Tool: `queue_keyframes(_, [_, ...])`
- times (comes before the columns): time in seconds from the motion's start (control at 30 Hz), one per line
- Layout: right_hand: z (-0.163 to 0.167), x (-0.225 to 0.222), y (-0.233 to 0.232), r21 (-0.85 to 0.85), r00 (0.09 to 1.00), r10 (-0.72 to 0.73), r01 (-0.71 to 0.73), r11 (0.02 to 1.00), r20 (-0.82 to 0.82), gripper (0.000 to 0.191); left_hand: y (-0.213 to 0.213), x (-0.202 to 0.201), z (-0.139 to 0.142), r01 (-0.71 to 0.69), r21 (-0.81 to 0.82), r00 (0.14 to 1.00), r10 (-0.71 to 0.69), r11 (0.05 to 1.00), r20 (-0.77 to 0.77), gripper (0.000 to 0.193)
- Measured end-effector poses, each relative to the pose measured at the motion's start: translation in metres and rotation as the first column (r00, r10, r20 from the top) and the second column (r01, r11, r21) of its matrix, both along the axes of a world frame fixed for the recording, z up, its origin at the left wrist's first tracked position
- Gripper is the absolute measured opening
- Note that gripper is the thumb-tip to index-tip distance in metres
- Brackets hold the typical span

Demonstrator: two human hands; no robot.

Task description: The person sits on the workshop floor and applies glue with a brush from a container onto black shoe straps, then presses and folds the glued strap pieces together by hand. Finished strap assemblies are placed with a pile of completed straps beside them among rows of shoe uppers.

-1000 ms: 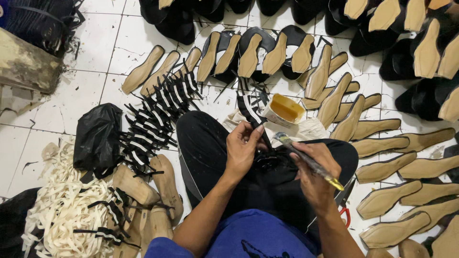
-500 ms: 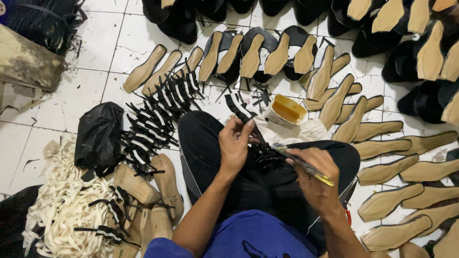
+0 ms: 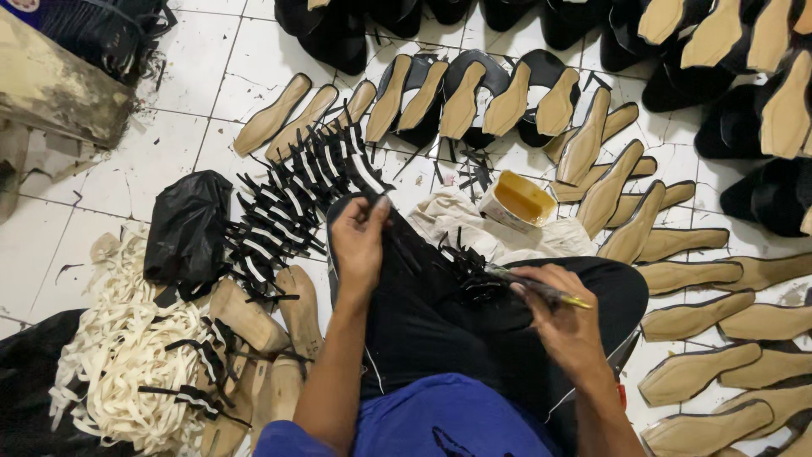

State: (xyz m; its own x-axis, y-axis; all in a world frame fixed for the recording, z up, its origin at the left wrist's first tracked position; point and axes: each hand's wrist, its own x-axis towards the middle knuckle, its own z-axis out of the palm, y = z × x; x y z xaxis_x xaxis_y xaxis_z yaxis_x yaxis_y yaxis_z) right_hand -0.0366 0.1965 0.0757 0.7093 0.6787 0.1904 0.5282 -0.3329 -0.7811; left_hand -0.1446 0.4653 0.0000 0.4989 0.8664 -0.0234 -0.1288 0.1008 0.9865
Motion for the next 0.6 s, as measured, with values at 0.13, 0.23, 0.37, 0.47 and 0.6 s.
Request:
queue_keyframes(0.13, [-0.008, 0.005, -0.012, -0.017, 0.97, -0.143, 0.142, 0.99, -0.194, 0.021, 0.066, -0.042, -0.023, -0.091, 0.022, 0.996, 0.092, 0.996, -0.007, 0.014])
queue_keyframes(0.23, [-0.013, 0.007, -0.015, 0.039, 0.976, -0.153, 0.161, 0.986, -0.158, 0.02, 0.115, -0.067, -0.057, -0.146, -0.054, 0.988, 0.142, 0.988, -0.066, 0.018])
queue_keyframes(0.37, [-0.017, 0.008, -0.018, 0.038, 0.971, -0.179, 0.187, 0.982, -0.157, 0.02, 0.155, -0.095, -0.103, -0.158, 0.134, 0.862, 0.203, 0.978, -0.465, 0.027])
queue_keyframes(0.47, [-0.018, 0.009, -0.024, 0.067, 0.971, -0.194, 0.205, 0.976, -0.143, 0.02, 0.146, -0.107, -0.115, -0.109, 0.45, 0.526, 0.436, 0.886, -0.731, 0.033])
queue_keyframes(0.6, [-0.02, 0.01, -0.033, 0.044, 0.956, -0.266, 0.273, 0.961, -0.121, 0.019, 0.111, -0.087, -0.091, -0.127, 0.789, 0.653, 0.649, 0.601, -0.389, 0.036])
